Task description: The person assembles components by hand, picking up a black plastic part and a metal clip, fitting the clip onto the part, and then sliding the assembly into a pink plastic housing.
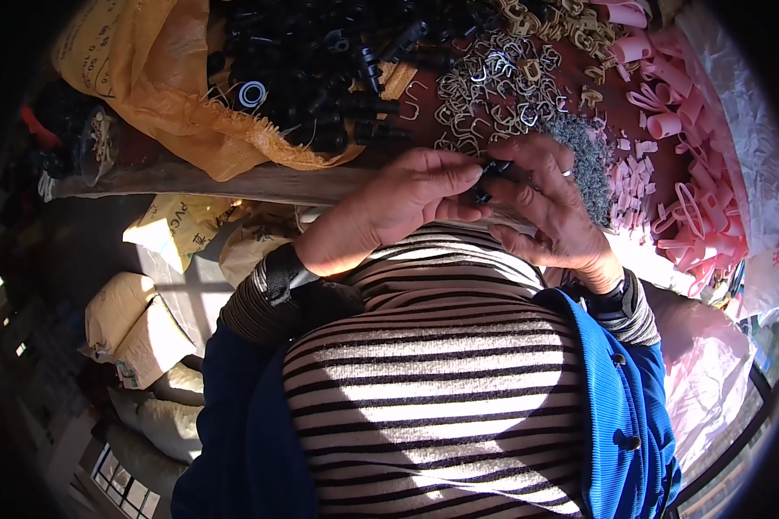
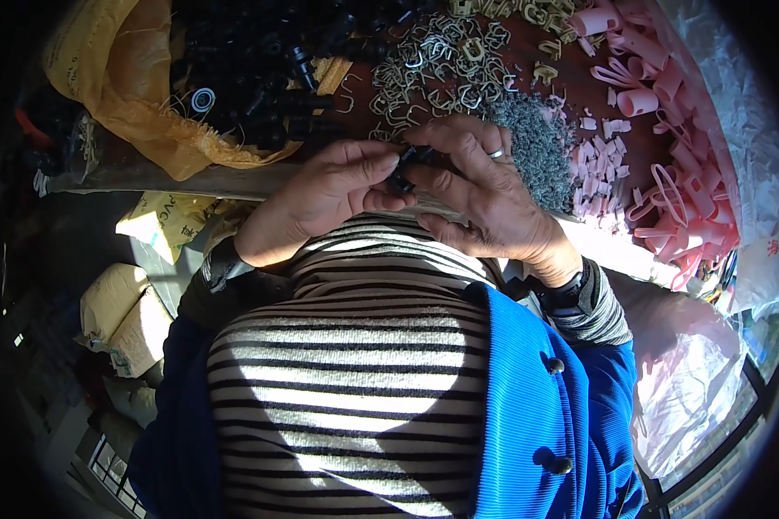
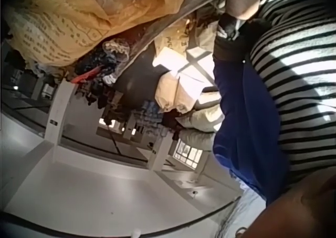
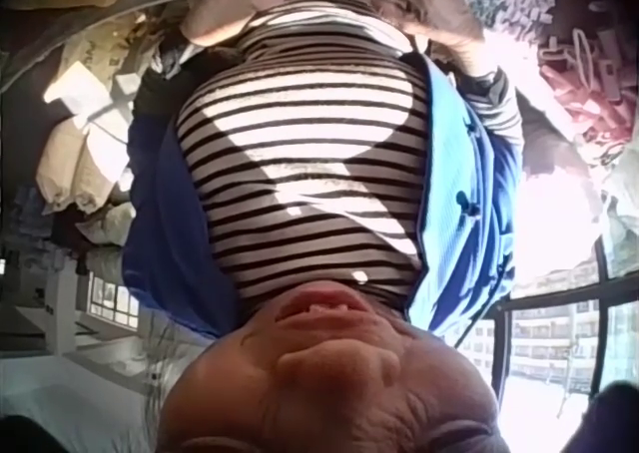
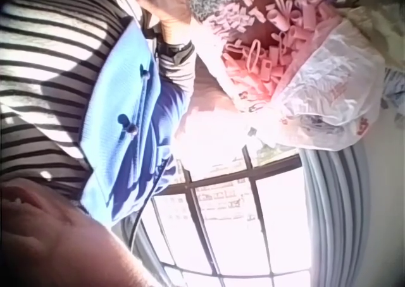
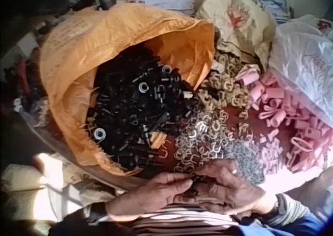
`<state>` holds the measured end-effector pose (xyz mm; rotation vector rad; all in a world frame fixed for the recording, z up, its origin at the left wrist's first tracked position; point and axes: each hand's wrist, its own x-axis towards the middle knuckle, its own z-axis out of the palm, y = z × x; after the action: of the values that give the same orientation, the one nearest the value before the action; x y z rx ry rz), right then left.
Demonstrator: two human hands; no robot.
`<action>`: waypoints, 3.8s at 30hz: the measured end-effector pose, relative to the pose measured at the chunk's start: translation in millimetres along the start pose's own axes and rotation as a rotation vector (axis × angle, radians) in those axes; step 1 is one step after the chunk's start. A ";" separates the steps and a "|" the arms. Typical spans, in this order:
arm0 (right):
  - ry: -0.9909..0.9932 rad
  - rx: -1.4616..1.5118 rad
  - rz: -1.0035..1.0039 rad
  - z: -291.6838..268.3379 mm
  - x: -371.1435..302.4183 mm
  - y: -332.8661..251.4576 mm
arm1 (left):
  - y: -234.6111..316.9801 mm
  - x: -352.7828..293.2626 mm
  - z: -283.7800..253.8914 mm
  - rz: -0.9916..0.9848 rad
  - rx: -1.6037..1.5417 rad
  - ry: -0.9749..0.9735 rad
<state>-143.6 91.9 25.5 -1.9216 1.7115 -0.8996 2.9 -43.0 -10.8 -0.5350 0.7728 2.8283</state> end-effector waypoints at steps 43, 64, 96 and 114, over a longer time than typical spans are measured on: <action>0.135 -0.375 -0.042 14.0 12.5 -0.6 | -3.3 -0.8 16.5 0.219 -0.257 -0.146; 0.082 -0.145 0.127 15.5 19.1 0.8 | -9.7 5.0 6.4 0.255 -0.145 -0.209; 0.276 -0.129 0.106 -1.3 22.3 -15.3 | -2.1 -8.4 10.7 0.168 0.001 0.059; 0.046 0.115 0.236 14.1 24.0 -8.0 | 0.1 -9.1 15.9 0.081 0.245 0.053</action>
<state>-127.1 68.1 25.6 -1.5972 1.8241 -0.9352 6.6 -35.3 5.5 -0.5521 1.1561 2.7443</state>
